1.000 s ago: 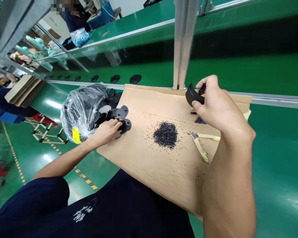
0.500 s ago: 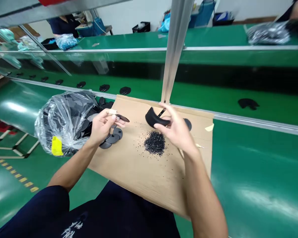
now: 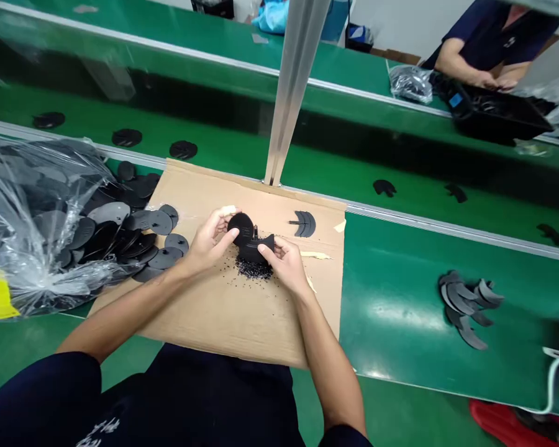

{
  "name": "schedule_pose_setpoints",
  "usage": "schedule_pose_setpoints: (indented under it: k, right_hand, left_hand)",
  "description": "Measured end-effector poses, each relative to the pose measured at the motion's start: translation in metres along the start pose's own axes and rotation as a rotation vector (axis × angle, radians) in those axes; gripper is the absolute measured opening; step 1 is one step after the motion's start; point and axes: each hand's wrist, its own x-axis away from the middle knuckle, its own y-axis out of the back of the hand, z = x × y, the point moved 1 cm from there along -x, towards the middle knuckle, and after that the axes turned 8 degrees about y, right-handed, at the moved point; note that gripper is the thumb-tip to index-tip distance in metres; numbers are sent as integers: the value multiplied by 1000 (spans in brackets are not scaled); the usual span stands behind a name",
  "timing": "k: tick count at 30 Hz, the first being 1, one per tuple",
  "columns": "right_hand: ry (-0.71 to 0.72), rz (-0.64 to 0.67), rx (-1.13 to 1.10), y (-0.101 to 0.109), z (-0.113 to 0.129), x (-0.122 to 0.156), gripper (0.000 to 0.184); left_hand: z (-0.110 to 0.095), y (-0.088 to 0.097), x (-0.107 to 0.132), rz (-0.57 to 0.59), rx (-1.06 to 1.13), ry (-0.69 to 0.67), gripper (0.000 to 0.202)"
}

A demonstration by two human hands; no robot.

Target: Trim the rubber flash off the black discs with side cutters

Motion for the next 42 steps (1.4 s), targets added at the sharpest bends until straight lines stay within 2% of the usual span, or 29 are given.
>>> schedule_pose_setpoints:
  k: [4,11,19,22,25,27,29,32,37,42]
  right_hand:
    - [-63,41,7,-7,-13,3,53]
    - [-95,50,53,-13,-18,7,52]
    - [-74,14,96,-14,-21,10,51]
    - [56,-31,181,-13,-15,11,49]
    - [330,-53,285,-11,-8,12,37]
    - [490,-29,316,-10,-5,12,22]
    - [615,-12,341,-10,-4,13,11]
    - [746,-7,376,-10,-6,15,8]
    - [816,41,410,-8,-7,18,14]
    - [892,70,444,-6,0,20,16]
  left_hand:
    - [4,1,5,97,-153,-70,22]
    - [3,-2,11,68,-218,-191,24]
    - [3,-7,17,43,-214,-207,27]
    - [4,-5,14,44,-173,-68,34]
    - [1,-1,9,120,-32,32,39]
    - [-4,2,7,190,74,-10,31]
    - [-11,5,7,213,107,-76,28]
    - [-20,10,7,208,58,-161,30]
    - [-28,12,10,199,-30,-301,25]
    - [-33,11,13,159,-17,-352,21]
